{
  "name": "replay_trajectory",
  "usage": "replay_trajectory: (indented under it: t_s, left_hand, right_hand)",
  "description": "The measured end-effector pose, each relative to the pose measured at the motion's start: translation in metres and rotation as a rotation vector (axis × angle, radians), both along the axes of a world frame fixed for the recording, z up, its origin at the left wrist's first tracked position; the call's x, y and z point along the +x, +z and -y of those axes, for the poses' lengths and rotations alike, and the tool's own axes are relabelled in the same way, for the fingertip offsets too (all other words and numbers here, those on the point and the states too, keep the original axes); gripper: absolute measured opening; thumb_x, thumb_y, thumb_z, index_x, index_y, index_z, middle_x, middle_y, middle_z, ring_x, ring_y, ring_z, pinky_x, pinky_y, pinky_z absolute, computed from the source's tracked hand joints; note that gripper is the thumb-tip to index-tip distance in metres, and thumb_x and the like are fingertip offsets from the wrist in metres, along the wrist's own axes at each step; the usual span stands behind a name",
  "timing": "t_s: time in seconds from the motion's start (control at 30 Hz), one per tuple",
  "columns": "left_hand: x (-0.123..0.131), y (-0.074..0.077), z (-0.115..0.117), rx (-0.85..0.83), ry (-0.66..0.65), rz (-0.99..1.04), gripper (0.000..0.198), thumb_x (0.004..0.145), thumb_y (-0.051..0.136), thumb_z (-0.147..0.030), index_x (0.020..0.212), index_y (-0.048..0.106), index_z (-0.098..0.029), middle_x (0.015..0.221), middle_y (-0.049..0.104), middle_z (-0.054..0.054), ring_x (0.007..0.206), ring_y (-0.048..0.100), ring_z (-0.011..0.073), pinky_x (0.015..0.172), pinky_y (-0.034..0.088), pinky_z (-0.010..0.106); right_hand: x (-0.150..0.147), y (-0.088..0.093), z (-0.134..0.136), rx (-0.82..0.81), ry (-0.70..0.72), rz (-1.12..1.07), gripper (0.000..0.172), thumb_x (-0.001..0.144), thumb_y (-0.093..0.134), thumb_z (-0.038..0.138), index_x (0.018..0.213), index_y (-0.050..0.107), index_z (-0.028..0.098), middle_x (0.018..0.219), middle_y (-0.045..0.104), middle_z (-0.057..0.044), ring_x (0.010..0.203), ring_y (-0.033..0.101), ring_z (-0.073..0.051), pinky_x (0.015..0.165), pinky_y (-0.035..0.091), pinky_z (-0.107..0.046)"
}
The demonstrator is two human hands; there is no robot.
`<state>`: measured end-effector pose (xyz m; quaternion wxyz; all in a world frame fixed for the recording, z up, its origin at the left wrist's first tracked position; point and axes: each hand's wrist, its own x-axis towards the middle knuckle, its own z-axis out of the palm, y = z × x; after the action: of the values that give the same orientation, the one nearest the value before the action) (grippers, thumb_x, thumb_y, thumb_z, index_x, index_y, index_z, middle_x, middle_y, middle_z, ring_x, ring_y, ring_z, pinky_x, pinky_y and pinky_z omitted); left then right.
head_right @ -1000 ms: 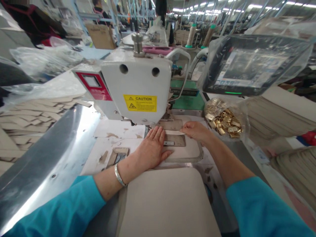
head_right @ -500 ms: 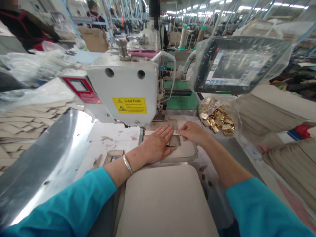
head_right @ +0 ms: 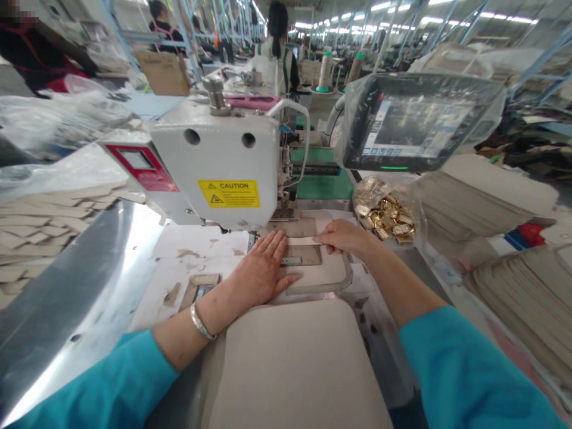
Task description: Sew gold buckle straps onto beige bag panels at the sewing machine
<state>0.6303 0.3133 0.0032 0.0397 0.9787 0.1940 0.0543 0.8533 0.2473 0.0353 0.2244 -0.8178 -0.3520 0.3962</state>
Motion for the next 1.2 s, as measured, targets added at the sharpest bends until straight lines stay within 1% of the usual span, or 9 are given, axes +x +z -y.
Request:
replay_trajectory:
  t_s: [0.27, 0.4, 0.47, 0.53, 0.67, 0.73, 0.93, 1.07, 1.2]
  left_hand:
    - [0.003, 0.0, 0.001, -0.012, 0.004, -0.002, 0.083, 0.092, 0.047, -0.059, 0.146, 0.035, 0.003, 0.155, 0.029, 0.024, 0.145, 0.028, 0.0367, 0.119, 0.025, 0.047]
    - [0.002, 0.001, 0.001, -0.007, -0.001, 0.0, 0.082, 0.093, 0.045, -0.059, 0.146, 0.035, 0.003, 0.155, 0.03, 0.025, 0.145, 0.028, 0.037, 0.118, 0.026, 0.047]
    - [0.001, 0.0, 0.001, 0.002, -0.004, 0.011, 0.082, 0.093, 0.043, -0.06, 0.146, 0.036, 0.003, 0.155, 0.03, 0.025, 0.145, 0.028, 0.0369, 0.118, 0.026, 0.047]
    - [0.001, -0.002, 0.001, 0.008, -0.008, 0.018, 0.082, 0.094, 0.042, -0.06, 0.146, 0.036, 0.003, 0.155, 0.03, 0.025, 0.145, 0.028, 0.0365, 0.119, 0.025, 0.047]
    - [0.002, -0.004, 0.0, 0.011, -0.007, 0.018, 0.083, 0.093, 0.044, -0.06, 0.146, 0.035, 0.004, 0.154, 0.031, 0.025, 0.145, 0.028, 0.0366, 0.119, 0.025, 0.047]
    - [0.002, -0.004, 0.0, 0.012, -0.005, 0.013, 0.084, 0.093, 0.045, -0.059, 0.146, 0.034, 0.004, 0.154, 0.031, 0.025, 0.145, 0.028, 0.0366, 0.119, 0.025, 0.047]
    - [0.002, -0.007, 0.0, 0.016, -0.001, 0.042, 0.083, 0.092, 0.045, -0.059, 0.146, 0.035, 0.004, 0.154, 0.031, 0.025, 0.145, 0.028, 0.0365, 0.119, 0.025, 0.047]
    - [0.003, -0.007, 0.0, 0.01, 0.0, 0.05, 0.083, 0.093, 0.044, -0.059, 0.146, 0.035, 0.003, 0.154, 0.032, 0.025, 0.145, 0.029, 0.0364, 0.118, 0.026, 0.048]
    - [0.003, -0.005, 0.0, 0.001, 0.0, 0.025, 0.083, 0.093, 0.045, -0.059, 0.146, 0.035, 0.004, 0.154, 0.031, 0.025, 0.145, 0.028, 0.0365, 0.118, 0.026, 0.047]
  right_hand:
    - [-0.004, -0.002, -0.006, -0.06, 0.079, 0.102, 0.032, 0.085, 0.062, 0.031, 0.058, 0.049, 0.019, 0.045, 0.051, 0.002, 0.038, 0.038, -0.007, 0.038, 0.026, -0.02]
    - [-0.009, 0.007, -0.005, 0.047, 0.224, 0.514, 0.026, 0.081, 0.066, 0.023, 0.058, 0.053, 0.018, 0.056, 0.055, -0.001, 0.055, 0.05, -0.012, 0.052, 0.034, -0.022]
    - [-0.013, 0.013, -0.004, 0.125, 0.242, 0.613, 0.024, 0.078, 0.07, 0.02, 0.059, 0.054, 0.018, 0.065, 0.059, -0.003, 0.069, 0.057, -0.015, 0.059, 0.037, -0.023]
    - [-0.017, 0.018, -0.002, 0.148, 0.139, 0.488, 0.024, 0.079, 0.069, 0.017, 0.06, 0.054, 0.018, 0.065, 0.06, -0.003, 0.07, 0.059, -0.016, 0.062, 0.041, -0.023]
    - [-0.019, 0.019, 0.003, 0.213, -0.177, -0.148, 0.026, 0.084, 0.062, 0.01, 0.061, 0.053, 0.017, 0.058, 0.058, 0.0, 0.057, 0.057, -0.01, 0.062, 0.05, -0.022]
    - [-0.018, 0.015, 0.006, 0.252, -0.274, -0.327, 0.028, 0.083, 0.063, 0.005, 0.06, 0.052, 0.016, 0.057, 0.057, 0.0, 0.054, 0.057, -0.009, 0.061, 0.052, -0.021]
    - [-0.017, 0.003, 0.006, 0.276, -0.396, -0.376, 0.029, 0.082, 0.063, -0.001, 0.06, 0.052, 0.014, 0.055, 0.059, -0.001, 0.052, 0.059, -0.008, 0.057, 0.054, -0.019]
    - [-0.017, 0.003, 0.005, 0.274, -0.412, -0.384, 0.028, 0.082, 0.062, -0.002, 0.062, 0.052, 0.014, 0.055, 0.06, -0.001, 0.051, 0.06, -0.008, 0.056, 0.055, -0.019]
    - [-0.017, 0.004, 0.004, 0.267, -0.39, -0.36, 0.026, 0.078, 0.072, 0.005, 0.064, 0.052, 0.016, 0.054, 0.059, 0.0, 0.051, 0.06, -0.009, 0.054, 0.056, -0.02]
